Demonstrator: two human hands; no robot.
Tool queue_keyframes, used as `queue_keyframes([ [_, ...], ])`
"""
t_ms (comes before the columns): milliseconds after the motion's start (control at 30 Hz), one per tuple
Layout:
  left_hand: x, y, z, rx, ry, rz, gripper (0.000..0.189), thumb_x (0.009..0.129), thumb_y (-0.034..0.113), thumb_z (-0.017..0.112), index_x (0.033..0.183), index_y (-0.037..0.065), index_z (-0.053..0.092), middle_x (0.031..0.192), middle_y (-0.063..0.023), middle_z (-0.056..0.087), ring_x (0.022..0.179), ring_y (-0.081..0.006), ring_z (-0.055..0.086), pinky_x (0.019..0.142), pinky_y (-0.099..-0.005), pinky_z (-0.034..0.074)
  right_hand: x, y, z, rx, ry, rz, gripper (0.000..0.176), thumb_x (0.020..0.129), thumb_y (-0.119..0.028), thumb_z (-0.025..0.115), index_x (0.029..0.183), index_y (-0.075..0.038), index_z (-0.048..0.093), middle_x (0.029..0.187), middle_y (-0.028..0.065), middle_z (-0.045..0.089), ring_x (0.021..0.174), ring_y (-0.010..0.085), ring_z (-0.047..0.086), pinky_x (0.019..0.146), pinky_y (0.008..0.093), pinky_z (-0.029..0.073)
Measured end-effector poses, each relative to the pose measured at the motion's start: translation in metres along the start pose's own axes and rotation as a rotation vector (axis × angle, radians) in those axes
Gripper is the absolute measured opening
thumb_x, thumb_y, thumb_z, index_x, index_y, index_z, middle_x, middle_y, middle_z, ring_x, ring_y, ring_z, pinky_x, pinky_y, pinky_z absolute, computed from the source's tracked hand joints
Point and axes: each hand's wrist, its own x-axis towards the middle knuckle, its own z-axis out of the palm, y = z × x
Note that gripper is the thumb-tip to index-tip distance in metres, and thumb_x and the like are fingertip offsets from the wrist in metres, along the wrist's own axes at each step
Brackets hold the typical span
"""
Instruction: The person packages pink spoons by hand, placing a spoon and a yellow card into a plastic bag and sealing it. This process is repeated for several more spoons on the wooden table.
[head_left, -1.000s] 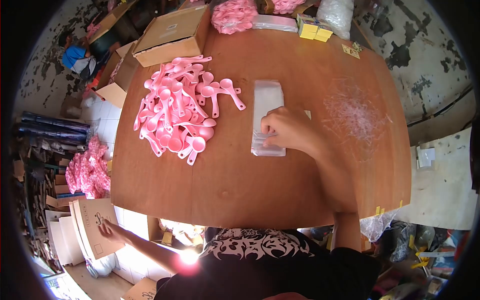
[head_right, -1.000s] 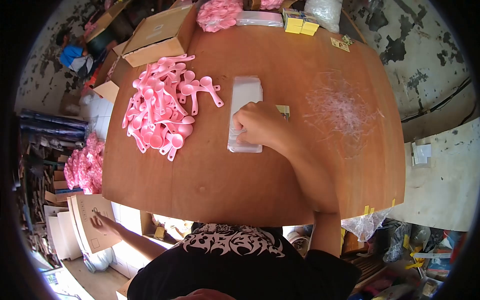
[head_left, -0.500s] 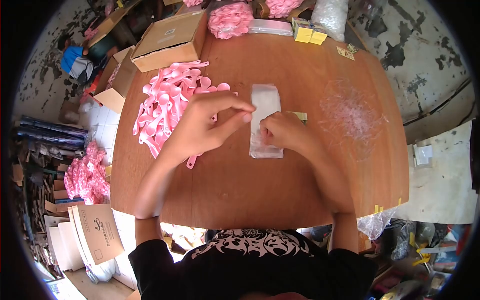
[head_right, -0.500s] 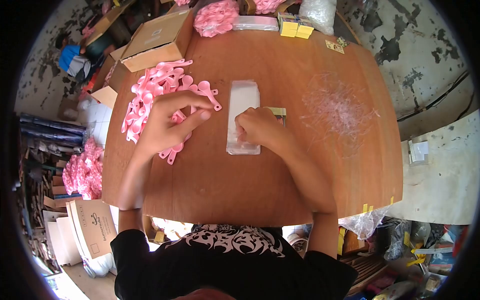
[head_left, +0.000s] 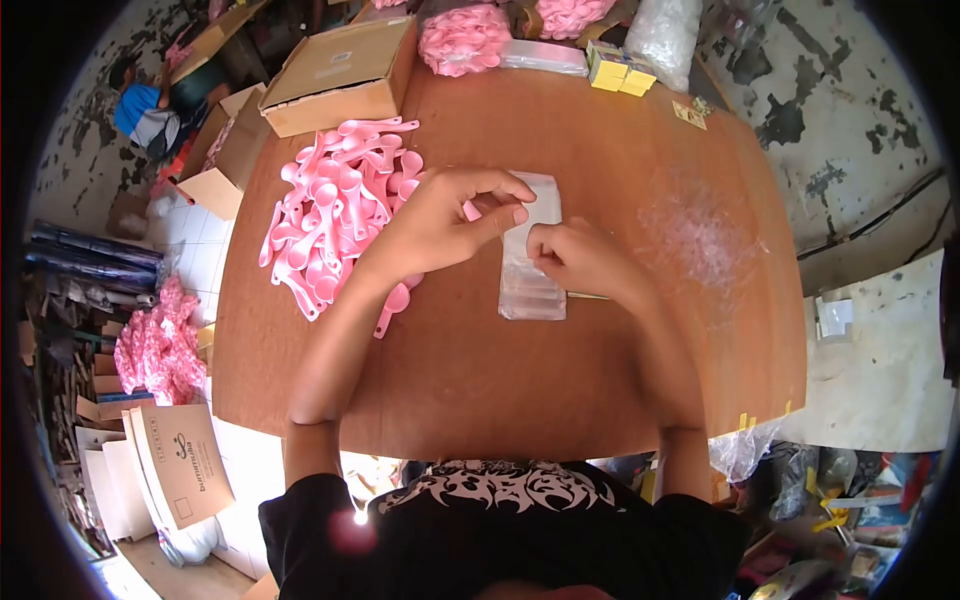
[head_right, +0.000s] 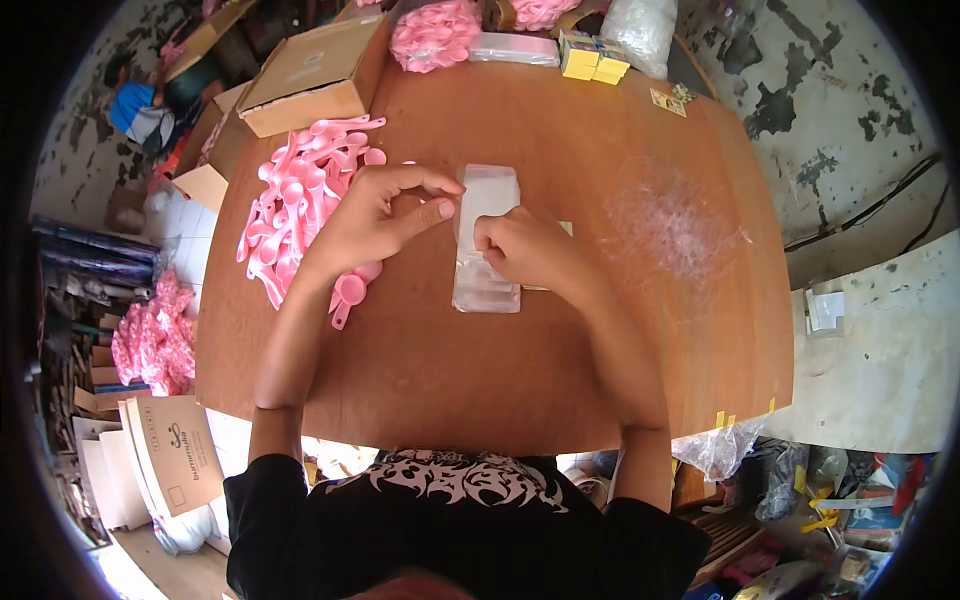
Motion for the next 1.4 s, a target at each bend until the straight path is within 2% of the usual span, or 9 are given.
queue_keyframes([
  [267,-0.003,0.003,0.022,0.183,-0.042,0.229,0.024,0.084,0.009,0.073,0.106,0.001,0.068,0.099,-0.0086,0.069,0.081,-0.0107,0.062,0.070,-0.0280,0.047,-0.026,-0.038,-0.037,0.291,0.467,-0.252,0.010,0.084,-0.001,0.062,0.093,0.001,0.067,0.079,0.0144,0.068,0.069,0.0285,0.067,0.064,0.0374,0.053],
  [433,-0.004,0.003,0.027,-0.065,0.050,-0.047,0.017,0.091,0.010,0.068,0.105,0.001,0.068,0.092,-0.0022,0.069,0.079,-0.0088,0.063,0.067,-0.0247,0.048,-0.049,-0.056,-0.054,0.369,0.689,-0.104,0.010,0.084,-0.006,0.067,0.093,0.000,0.067,0.084,0.0142,0.069,0.076,0.0290,0.069,0.068,0.0361,0.054],
  [567,-0.009,0.010,0.023,-0.185,0.105,-0.108,0.017,0.091,0.009,0.068,0.104,-0.002,0.068,0.093,-0.0033,0.069,0.080,-0.0082,0.065,0.067,-0.0209,0.051,-0.065,-0.017,-0.032,0.041,0.473,-0.005,0.012,0.082,-0.004,0.069,0.094,0.000,0.067,0.093,0.0126,0.069,0.079,0.0236,0.067,0.068,0.0335,0.052],
  [633,-0.011,0.012,0.022,-0.164,0.102,-0.107,0.018,0.090,0.009,0.069,0.104,-0.003,0.067,0.093,-0.0042,0.070,0.081,-0.0080,0.065,0.068,-0.0215,0.052,-0.070,0.003,-0.008,-0.218,0.172,0.061,0.019,0.075,-0.003,0.073,0.093,-0.001,0.069,0.092,0.0161,0.069,0.083,0.0312,0.066,0.071,0.0376,0.052],
  [867,-0.012,0.015,0.034,-0.213,0.078,-0.154,0.024,0.089,0.011,0.071,0.107,-0.004,0.067,0.095,-0.0075,0.070,0.082,-0.0100,0.065,0.075,-0.0250,0.054,-0.077,0.044,0.031,-0.139,0.190,0.094,0.017,0.068,-0.003,0.077,0.084,-0.001,0.072,0.086,0.0162,0.069,0.086,0.0342,0.065,0.074,0.0410,0.051],
  [1067,-0.016,0.007,0.041,-0.296,0.096,-0.135,0.022,0.090,0.010,0.069,0.102,-0.008,0.069,0.088,-0.0090,0.070,0.077,-0.0108,0.066,0.068,-0.0258,0.056,-0.086,0.027,0.016,-0.158,0.245,-0.004,0.009,0.075,-0.003,0.072,0.083,0.001,0.070,0.082,0.0177,0.068,0.079,0.0343,0.067,0.071,0.0403,0.054],
  [1133,-0.015,0.006,0.034,-0.224,0.086,-0.183,0.021,0.089,0.010,0.068,0.102,-0.008,0.069,0.085,-0.0096,0.071,0.076,-0.0118,0.067,0.067,-0.0261,0.058,-0.094,0.005,-0.011,-0.118,0.269,0.150,0.012,0.083,-0.005,0.068,0.094,0.000,0.069,0.083,0.0161,0.069,0.076,0.0315,0.068,0.071,0.0379,0.053],
  [1267,-0.020,0.008,0.024,-0.245,0.112,-0.258,0.021,0.090,0.011,0.069,0.102,-0.006,0.069,0.090,-0.0099,0.071,0.079,-0.0137,0.069,0.072,-0.0272,0.057,-0.102,-0.021,-0.051,0.198,0.322,-0.010,0.015,0.090,-0.008,0.065,0.103,0.000,0.067,0.084,0.0094,0.071,0.075,0.0188,0.067,0.068,0.0313,0.051],
  [1400,-0.024,0.019,0.022,-0.321,0.069,-0.258,0.020,0.089,0.010,0.069,0.101,-0.006,0.070,0.089,-0.0102,0.071,0.079,-0.0137,0.069,0.069,-0.0264,0.058,-0.086,-0.046,-0.064,0.489,0.663,-0.111,0.016,0.095,-0.009,0.063,0.104,0.004,0.067,0.089,0.0006,0.067,0.084,0.0045,0.058,0.072,0.0204,0.047],
])
